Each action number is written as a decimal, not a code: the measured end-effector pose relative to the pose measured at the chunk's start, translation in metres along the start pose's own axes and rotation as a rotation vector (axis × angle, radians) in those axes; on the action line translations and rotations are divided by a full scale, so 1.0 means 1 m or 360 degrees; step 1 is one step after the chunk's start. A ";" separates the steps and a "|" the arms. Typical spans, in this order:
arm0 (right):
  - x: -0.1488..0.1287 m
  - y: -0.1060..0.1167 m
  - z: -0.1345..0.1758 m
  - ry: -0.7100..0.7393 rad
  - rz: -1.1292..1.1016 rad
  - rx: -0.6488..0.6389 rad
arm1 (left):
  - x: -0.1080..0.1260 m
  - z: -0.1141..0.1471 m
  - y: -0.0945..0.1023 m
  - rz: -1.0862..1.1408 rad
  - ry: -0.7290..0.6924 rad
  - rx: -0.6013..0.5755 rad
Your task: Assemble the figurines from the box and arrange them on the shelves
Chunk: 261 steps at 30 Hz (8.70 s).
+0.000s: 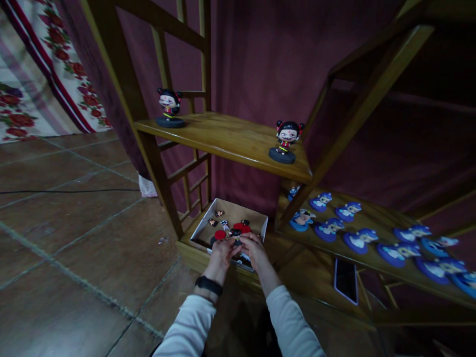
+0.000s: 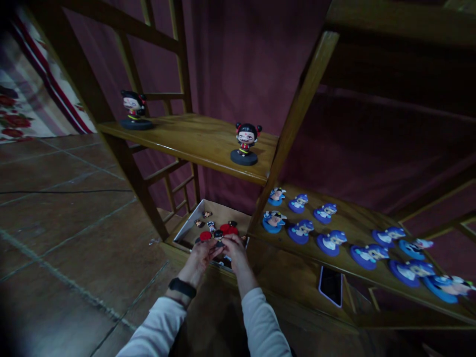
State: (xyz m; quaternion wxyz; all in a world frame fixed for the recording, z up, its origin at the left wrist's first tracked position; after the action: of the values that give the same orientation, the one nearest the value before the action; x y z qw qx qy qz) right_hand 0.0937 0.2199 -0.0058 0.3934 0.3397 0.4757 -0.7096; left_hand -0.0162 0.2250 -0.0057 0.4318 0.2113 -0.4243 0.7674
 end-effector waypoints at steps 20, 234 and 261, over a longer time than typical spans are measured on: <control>-0.032 0.007 0.148 0.0785 0.0282 -0.0219 | -0.006 0.142 0.004 -0.0099 -0.0469 -0.0645; -0.008 0.004 0.197 0.0417 0.0000 -0.0158 | -0.027 0.186 0.026 -0.0288 -0.0376 -0.0295; -0.033 -0.016 0.218 0.0412 0.0075 -0.0618 | 0.002 0.222 0.027 -0.0350 -0.0372 -0.0582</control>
State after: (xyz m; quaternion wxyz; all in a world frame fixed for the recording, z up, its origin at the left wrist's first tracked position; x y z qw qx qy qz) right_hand 0.0709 0.0264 0.0975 0.4035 0.3569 0.6417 -0.5459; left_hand -0.0490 0.0331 0.1052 0.4918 0.2619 -0.5776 0.5966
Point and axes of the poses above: each hand's wrist, its own z-axis away from the middle knuckle, its own y-axis out of the back of the hand, x = y × z, the point moved 6 cm from there along -z, towards the middle knuckle, and after that the axes turned 1 degree about -z, right-handed, at the moved point
